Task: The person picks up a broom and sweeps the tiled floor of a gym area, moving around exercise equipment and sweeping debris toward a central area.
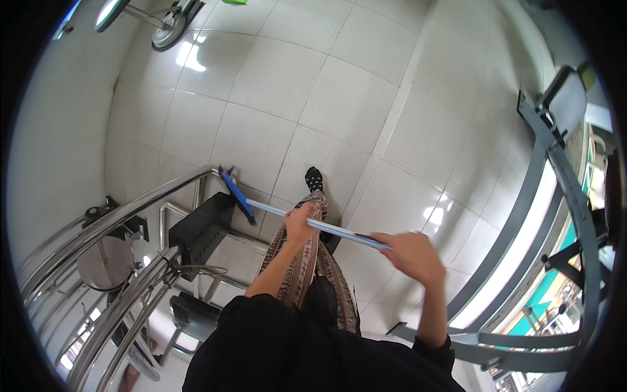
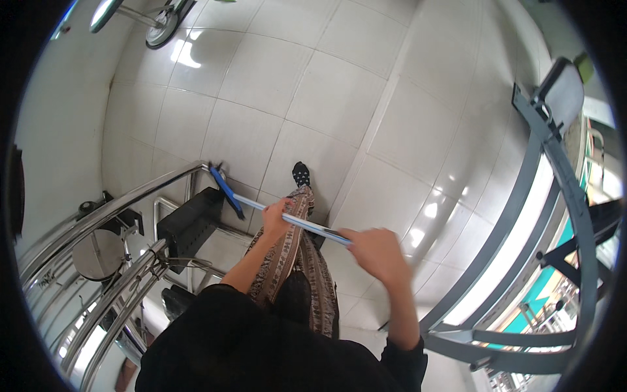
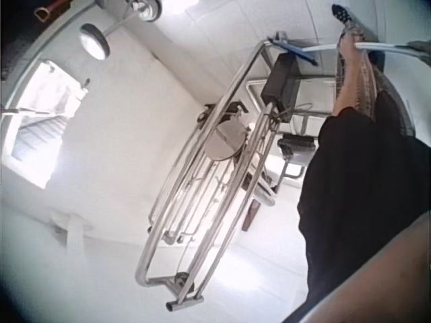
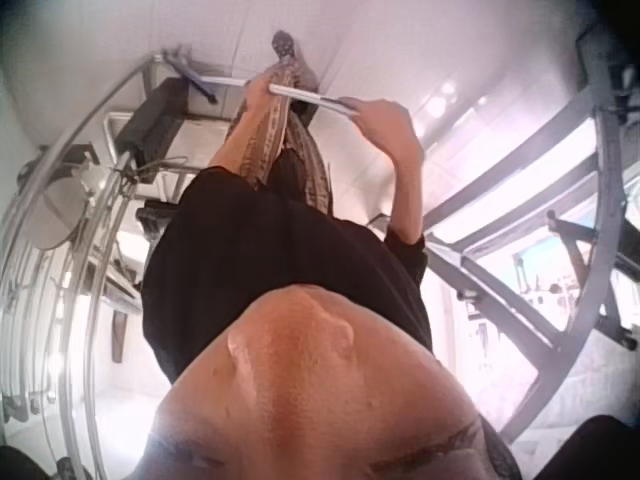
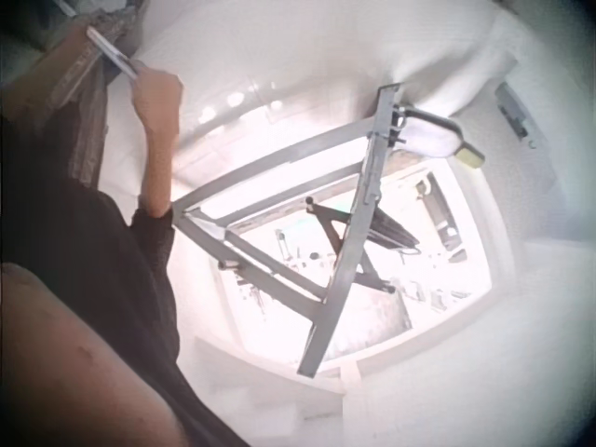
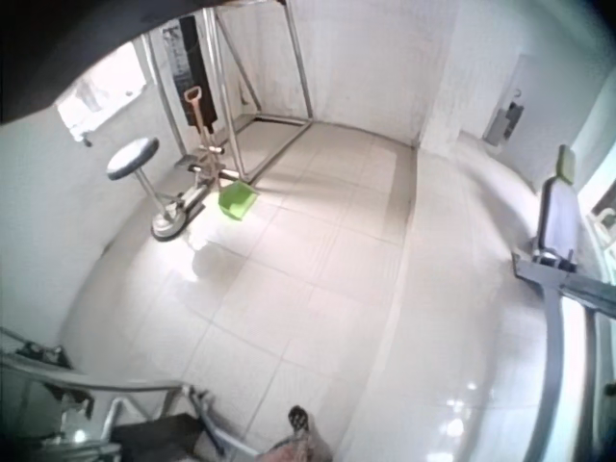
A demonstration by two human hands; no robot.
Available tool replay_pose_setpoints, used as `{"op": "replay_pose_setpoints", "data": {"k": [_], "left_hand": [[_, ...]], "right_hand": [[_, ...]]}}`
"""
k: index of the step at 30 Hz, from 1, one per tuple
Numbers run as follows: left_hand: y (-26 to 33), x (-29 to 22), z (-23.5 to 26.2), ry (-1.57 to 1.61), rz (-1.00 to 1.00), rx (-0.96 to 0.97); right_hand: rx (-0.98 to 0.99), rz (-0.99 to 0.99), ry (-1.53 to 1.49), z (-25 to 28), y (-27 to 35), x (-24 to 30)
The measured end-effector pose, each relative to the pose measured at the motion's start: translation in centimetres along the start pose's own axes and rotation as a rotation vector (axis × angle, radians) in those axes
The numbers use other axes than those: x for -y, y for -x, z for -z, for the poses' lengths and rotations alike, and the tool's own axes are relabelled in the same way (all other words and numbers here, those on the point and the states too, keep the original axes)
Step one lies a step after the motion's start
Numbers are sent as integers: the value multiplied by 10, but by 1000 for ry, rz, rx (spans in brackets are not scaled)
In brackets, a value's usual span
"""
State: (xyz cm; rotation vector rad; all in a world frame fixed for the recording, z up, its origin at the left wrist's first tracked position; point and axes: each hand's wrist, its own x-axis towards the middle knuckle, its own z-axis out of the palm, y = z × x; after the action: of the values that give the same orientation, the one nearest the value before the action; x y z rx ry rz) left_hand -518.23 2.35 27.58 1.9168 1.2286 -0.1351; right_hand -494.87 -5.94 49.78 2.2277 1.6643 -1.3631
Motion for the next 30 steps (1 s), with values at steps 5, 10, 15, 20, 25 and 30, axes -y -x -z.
{"op": "replay_pose_setpoints", "data": {"k": [5,10,15,20,25,30], "left_hand": [[-83,10,-27,305,-72,-204],[-172,-104,46,270,-249,-295],[-167,-142,128,422,-300,-297],[-134,-22,118,295,75,-412],[-153,24,83,43,27,-469],[-248,-89,75,365,-65,-199]], "right_hand": [[18,-46,309,74,-56,39],[-145,-92,621,161,-55,90],[-66,-77,578,222,-37,108],[70,199,367,175,-140,102],[172,93,453,146,-177,99],[16,-63,698,231,-151,101]]}}
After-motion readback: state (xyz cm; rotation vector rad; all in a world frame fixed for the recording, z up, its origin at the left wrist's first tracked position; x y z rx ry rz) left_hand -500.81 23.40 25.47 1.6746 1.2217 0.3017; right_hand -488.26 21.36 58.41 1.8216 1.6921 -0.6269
